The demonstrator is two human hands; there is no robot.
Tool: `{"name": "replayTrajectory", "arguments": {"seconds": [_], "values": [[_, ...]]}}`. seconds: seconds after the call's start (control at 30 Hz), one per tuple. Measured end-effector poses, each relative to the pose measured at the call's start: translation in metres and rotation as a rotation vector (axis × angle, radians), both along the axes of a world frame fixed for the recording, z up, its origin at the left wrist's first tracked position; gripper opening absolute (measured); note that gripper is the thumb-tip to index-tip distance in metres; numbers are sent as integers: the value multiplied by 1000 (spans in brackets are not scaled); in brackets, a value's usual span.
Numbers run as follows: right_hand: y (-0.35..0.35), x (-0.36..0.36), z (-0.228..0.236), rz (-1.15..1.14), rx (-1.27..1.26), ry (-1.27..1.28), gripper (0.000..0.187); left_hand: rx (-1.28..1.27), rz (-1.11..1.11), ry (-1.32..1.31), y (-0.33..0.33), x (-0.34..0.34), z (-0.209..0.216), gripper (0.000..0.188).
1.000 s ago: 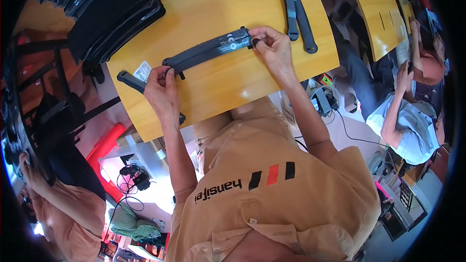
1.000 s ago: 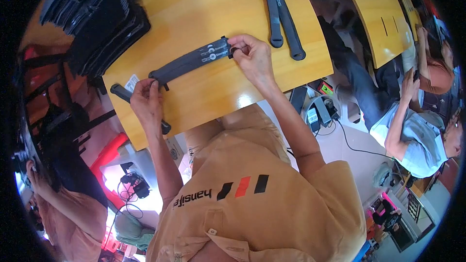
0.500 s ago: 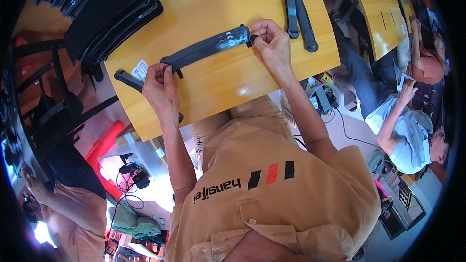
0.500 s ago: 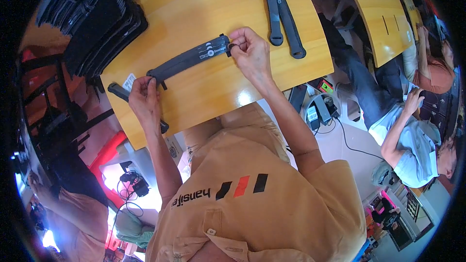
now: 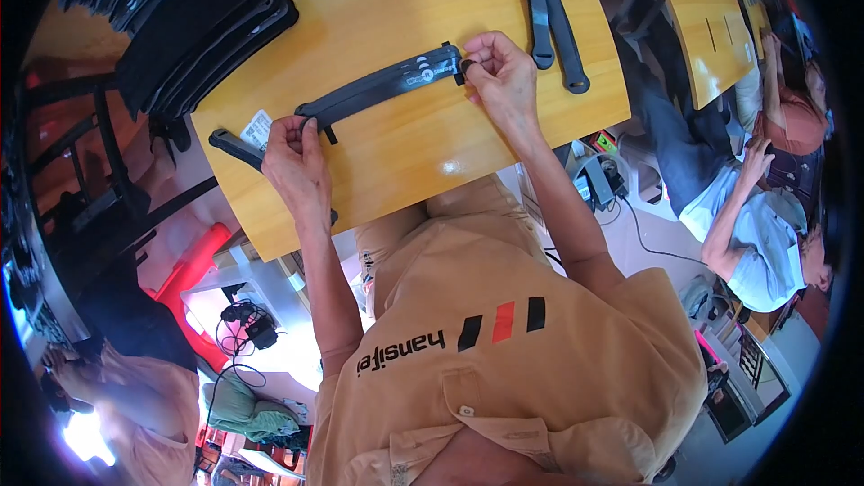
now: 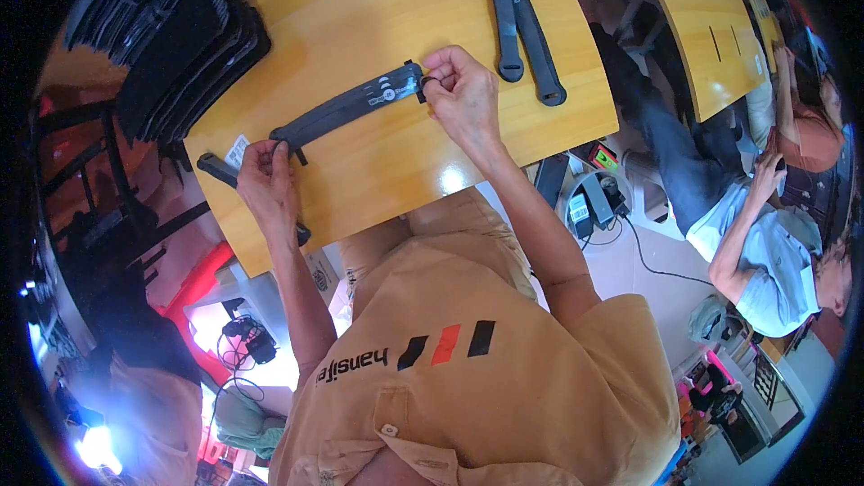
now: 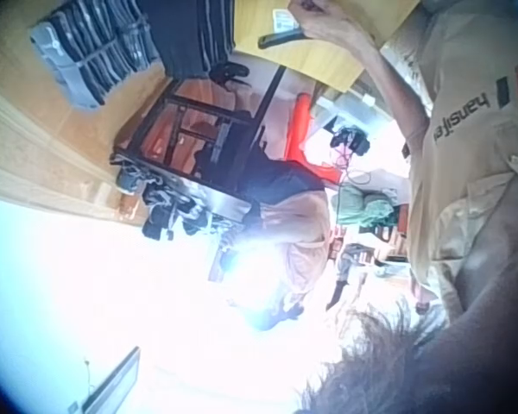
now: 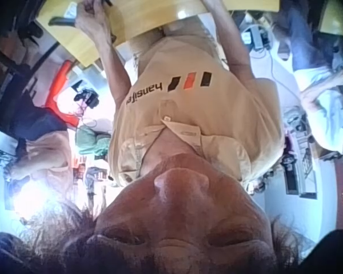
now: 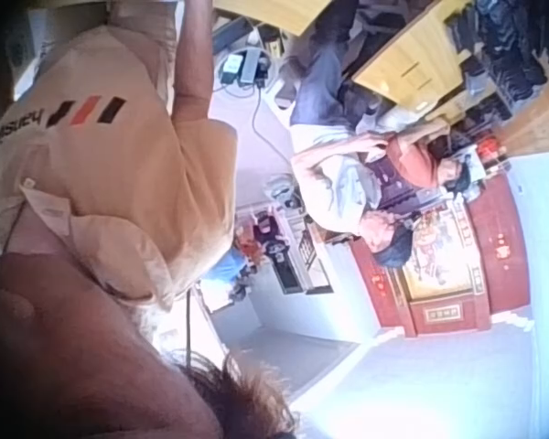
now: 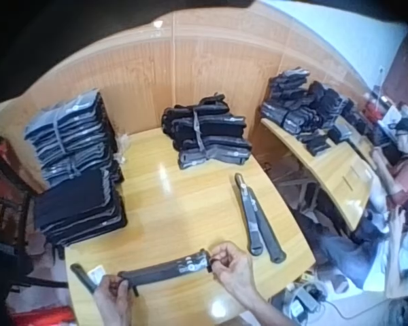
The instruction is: The recorder is manually attaching small plastic buckles or clips to black fabric straps at a workstation.
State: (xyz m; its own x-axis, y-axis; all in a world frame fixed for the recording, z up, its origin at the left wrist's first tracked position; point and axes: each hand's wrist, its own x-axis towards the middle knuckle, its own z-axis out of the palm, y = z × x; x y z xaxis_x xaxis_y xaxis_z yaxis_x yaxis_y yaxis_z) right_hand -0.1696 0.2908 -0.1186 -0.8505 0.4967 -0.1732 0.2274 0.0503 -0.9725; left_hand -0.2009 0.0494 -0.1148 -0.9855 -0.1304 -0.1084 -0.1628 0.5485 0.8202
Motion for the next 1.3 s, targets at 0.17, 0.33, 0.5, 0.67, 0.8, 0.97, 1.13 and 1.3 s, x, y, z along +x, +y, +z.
{"name": "replayTrajectory", "arguments": {"seconds": [0.17, 0.33, 0.5, 0.67, 0.8, 0.97, 1.13, 1.3], "values": [[0, -1, -1, -9, -7, 17, 17, -57, 3, 13, 3, 0, 6, 11], [-1, -1, 2, -9, 15, -4, 17, -37, 3, 2, 1, 0, 3, 12], [-1, -2, 1, -14, 32, -1, 16, -45, 4, -7, 2, 0, 4, 12], [-1, -1, 1, -9, 40, 3, 16, -44, 0, -1, 1, 0, 3, 12], [-2, -1, -1, -16, 55, 1, 16, -69, -6, -14, 4, -1, 9, 12], [-2, -1, 1, -12, 62, -9, 15, -64, 1, -15, 2, -1, 5, 13], [-3, -1, 0, -15, 89, 7, 14, -98, -7, -9, 5, -1, 10, 13], [-4, -1, 0, -19, 95, 13, 13, -121, -18, -1, 4, -2, 9, 13]]}}
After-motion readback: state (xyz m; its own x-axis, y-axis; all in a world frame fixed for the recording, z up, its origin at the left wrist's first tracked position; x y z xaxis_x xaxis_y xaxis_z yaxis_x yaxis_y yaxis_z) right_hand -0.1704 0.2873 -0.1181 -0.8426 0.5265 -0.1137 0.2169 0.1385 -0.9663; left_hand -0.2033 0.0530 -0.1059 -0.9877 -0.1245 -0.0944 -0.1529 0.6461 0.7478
